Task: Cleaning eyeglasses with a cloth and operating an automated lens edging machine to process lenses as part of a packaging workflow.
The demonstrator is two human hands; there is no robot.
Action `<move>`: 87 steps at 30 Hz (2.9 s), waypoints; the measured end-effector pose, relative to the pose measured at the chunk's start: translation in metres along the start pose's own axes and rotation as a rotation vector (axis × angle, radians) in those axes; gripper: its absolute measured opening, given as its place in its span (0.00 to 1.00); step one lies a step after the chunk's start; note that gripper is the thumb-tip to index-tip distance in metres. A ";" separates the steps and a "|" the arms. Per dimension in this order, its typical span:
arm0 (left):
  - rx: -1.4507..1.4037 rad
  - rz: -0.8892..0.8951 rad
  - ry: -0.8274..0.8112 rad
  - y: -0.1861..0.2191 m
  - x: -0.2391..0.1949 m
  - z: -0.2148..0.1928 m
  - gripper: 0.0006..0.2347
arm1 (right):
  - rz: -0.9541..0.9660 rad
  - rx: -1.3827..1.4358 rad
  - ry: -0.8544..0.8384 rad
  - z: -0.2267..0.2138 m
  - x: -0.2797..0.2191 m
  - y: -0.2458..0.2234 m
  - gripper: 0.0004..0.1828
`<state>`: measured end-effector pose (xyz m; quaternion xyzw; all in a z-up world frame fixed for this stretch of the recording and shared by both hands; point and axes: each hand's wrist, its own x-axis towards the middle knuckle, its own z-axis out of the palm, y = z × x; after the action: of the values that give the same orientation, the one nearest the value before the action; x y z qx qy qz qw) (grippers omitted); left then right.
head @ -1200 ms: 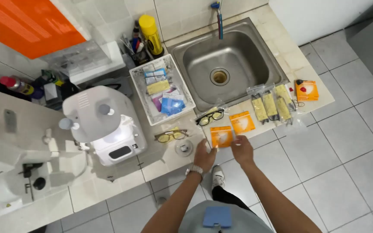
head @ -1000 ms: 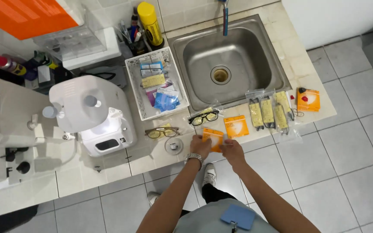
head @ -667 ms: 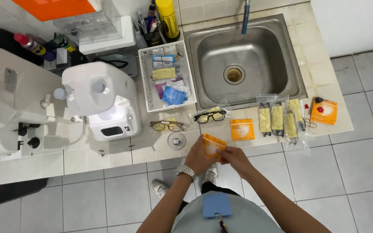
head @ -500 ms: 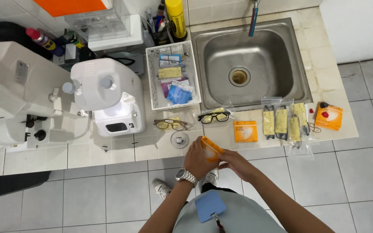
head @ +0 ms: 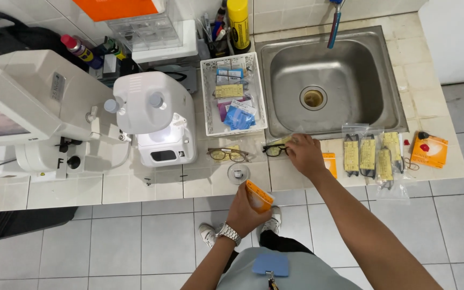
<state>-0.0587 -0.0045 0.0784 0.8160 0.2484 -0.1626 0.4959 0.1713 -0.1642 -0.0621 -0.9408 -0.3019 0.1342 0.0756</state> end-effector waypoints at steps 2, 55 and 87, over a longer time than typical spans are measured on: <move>-0.011 -0.005 0.033 -0.018 0.005 0.008 0.47 | -0.120 0.057 0.168 0.004 -0.003 0.002 0.12; 0.421 0.356 0.101 -0.013 0.036 0.066 0.44 | 0.426 1.654 0.043 -0.078 -0.147 -0.020 0.09; -0.150 -0.400 0.032 -0.083 -0.002 0.048 0.21 | 1.414 1.353 0.518 -0.098 -0.141 0.284 0.03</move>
<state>-0.1083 -0.0155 -0.0030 0.7137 0.4245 -0.2259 0.5093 0.2458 -0.4823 -0.0029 -0.6636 0.4899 0.0828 0.5593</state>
